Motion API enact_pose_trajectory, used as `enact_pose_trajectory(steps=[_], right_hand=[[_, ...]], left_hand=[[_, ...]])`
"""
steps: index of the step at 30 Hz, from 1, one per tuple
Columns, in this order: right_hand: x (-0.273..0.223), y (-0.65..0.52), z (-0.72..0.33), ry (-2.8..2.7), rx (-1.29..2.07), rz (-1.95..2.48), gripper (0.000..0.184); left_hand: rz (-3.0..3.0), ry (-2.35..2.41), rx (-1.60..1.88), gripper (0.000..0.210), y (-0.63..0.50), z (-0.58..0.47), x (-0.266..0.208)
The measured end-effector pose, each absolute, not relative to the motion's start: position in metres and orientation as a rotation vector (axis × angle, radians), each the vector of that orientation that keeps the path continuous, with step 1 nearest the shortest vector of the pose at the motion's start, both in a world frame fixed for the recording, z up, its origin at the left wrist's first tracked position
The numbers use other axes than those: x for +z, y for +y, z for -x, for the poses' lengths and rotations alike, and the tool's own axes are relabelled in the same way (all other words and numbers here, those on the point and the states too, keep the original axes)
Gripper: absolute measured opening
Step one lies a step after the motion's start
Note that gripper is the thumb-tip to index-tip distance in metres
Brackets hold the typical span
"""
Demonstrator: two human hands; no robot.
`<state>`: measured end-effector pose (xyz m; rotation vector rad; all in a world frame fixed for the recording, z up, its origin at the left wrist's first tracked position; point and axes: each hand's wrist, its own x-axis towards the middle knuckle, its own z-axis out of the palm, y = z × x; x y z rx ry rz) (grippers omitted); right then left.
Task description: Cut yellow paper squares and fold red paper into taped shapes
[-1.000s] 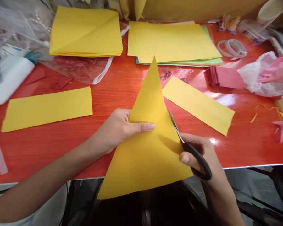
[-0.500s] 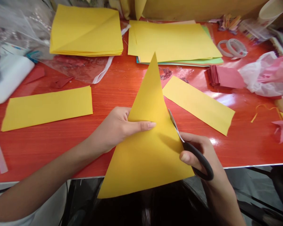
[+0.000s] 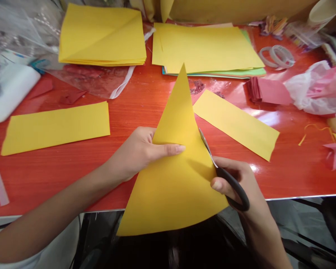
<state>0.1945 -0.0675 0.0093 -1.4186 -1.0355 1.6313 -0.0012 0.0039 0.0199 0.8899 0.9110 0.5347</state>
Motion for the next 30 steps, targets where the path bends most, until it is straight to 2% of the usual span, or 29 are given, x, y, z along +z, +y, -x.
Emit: enact_pose_trajectory(steps=[30], right_hand=[[0.0142, -0.0671, -0.189, -0.854, 1.658, 1.423, 0.03]], left_hand=[[-0.838, 0.854, 0.519, 0.011, 0.0053, 0.001, 0.0173]])
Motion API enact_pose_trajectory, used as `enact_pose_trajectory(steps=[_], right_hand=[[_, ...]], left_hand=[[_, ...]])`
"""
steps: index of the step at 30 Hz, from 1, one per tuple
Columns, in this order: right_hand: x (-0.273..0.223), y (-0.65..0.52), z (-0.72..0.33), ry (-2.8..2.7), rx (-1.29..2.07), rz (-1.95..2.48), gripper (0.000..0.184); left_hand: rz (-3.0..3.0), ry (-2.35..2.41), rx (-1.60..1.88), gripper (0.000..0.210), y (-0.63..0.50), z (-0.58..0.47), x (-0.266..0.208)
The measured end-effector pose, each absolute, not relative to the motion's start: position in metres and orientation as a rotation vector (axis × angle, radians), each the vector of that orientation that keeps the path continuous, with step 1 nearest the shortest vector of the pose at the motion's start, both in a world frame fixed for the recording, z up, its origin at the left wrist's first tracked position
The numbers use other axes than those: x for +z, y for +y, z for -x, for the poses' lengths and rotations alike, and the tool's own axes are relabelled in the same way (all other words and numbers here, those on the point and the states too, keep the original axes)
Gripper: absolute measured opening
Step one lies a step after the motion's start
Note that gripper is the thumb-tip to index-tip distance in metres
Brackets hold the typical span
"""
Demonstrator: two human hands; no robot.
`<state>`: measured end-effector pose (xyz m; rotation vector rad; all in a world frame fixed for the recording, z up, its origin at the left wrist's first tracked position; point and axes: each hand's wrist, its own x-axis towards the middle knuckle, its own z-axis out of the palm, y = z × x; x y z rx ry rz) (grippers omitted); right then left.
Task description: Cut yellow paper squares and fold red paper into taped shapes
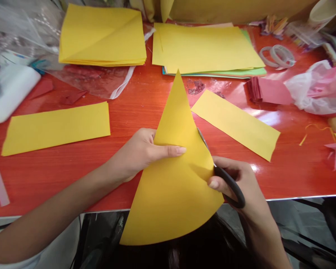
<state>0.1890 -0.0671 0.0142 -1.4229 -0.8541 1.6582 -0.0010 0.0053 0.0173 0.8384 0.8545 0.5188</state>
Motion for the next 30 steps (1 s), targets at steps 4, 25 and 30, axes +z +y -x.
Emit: enact_pose_trajectory(steps=[4, 25, 30], right_hand=[[0.0114, -0.0677, -0.1891, -0.878, 1.631, 1.411, 0.031], [0.0054, -0.0649, -0.1943, -0.946, 1.713, 1.359, 0.029], [0.0048, -0.0641, -0.1945, -0.964, 1.698, 1.334, 0.026]], left_hand=[[-0.832, 0.828, 0.495, 0.01, 0.0057, 0.0009, 0.0176], [-0.829, 0.859, 0.389, 0.019, 0.0079, 0.0023, 0.0183], [-0.826, 0.851, 0.379, 0.019, 0.0083, 0.0019, 0.0179]])
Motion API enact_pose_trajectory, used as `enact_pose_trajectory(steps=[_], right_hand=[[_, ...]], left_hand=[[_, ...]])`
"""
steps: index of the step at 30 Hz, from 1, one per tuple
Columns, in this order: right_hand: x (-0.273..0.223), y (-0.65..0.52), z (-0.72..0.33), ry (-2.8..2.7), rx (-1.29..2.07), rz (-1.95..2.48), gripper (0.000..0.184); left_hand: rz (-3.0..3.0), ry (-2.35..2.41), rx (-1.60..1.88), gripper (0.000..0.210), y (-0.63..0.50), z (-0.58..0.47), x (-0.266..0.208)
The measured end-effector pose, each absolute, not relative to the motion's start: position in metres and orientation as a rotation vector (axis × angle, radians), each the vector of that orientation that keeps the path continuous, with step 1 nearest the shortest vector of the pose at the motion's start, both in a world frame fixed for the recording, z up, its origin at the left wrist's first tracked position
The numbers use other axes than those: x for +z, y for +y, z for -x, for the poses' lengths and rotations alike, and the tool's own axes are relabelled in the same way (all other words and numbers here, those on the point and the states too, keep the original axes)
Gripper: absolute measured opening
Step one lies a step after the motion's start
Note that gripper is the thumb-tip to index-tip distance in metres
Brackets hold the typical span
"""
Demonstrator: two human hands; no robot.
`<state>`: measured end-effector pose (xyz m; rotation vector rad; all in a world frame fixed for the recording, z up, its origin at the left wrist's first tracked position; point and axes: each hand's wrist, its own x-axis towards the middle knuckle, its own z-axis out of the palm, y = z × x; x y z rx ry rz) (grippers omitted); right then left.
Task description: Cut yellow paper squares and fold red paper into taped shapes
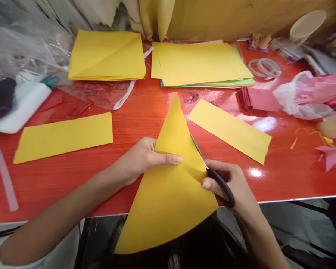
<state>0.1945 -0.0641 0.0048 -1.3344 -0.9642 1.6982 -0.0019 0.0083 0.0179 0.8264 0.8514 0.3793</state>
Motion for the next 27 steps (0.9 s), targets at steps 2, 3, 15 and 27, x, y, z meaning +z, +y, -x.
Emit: enact_pose_trajectory(steps=[2, 3, 15, 27], right_hand=[[0.0045, -0.0642, -0.1942, -0.96, 1.702, 1.32, 0.025], [0.0044, -0.0643, -0.194, -0.955, 1.705, 1.317, 0.025], [0.005, -0.0654, -0.1949, -0.967, 1.71, 1.345, 0.028], [0.0055, -0.0644, -0.1942, -0.941, 1.74, 1.344, 0.035]], left_hand=[[-0.825, 0.849, 0.364, 0.02, 0.0082, 0.0018, 0.0176], [-0.824, 0.847, 0.358, 0.021, 0.0082, 0.0017, 0.0175], [-0.815, 0.83, 0.343, 0.022, 0.0074, 0.002, 0.0169], [-0.816, 0.845, 0.328, 0.021, 0.0079, 0.0019, 0.0176]])
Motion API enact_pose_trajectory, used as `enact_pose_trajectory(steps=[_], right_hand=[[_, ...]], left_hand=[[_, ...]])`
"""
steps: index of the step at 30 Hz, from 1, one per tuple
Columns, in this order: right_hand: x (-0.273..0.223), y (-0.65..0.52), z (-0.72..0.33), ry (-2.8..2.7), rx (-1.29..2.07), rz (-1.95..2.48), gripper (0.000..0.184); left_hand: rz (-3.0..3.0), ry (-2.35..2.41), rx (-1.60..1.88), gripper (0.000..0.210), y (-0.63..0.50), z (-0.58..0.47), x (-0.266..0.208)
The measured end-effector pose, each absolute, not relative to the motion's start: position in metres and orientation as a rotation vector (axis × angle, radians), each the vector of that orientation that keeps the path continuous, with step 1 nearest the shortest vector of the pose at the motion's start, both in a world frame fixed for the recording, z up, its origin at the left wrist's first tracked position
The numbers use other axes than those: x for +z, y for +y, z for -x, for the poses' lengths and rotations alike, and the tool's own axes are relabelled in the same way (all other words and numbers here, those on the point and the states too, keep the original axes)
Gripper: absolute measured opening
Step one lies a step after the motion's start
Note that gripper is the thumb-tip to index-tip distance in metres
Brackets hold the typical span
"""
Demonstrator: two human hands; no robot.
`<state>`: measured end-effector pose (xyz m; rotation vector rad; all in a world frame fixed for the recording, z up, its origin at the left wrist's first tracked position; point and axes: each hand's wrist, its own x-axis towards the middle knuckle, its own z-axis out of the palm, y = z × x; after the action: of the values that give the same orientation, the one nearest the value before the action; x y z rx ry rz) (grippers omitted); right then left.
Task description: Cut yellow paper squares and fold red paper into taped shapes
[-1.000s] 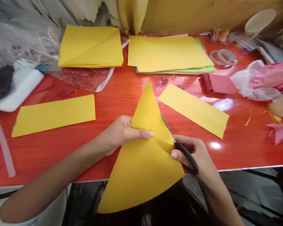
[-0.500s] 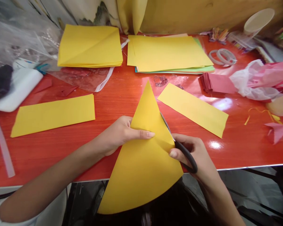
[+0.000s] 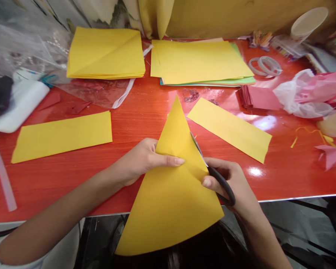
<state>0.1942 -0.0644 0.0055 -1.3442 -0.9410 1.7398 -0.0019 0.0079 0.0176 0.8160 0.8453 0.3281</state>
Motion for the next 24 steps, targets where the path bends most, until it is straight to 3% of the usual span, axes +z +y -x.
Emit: enact_pose_trajectory(steps=[24], right_hand=[[0.008, -0.0626, -0.1925, -0.864, 1.781, 1.348, 0.047]], left_hand=[[-0.806, 0.804, 0.296, 0.021, 0.0057, 0.0013, 0.0135]])
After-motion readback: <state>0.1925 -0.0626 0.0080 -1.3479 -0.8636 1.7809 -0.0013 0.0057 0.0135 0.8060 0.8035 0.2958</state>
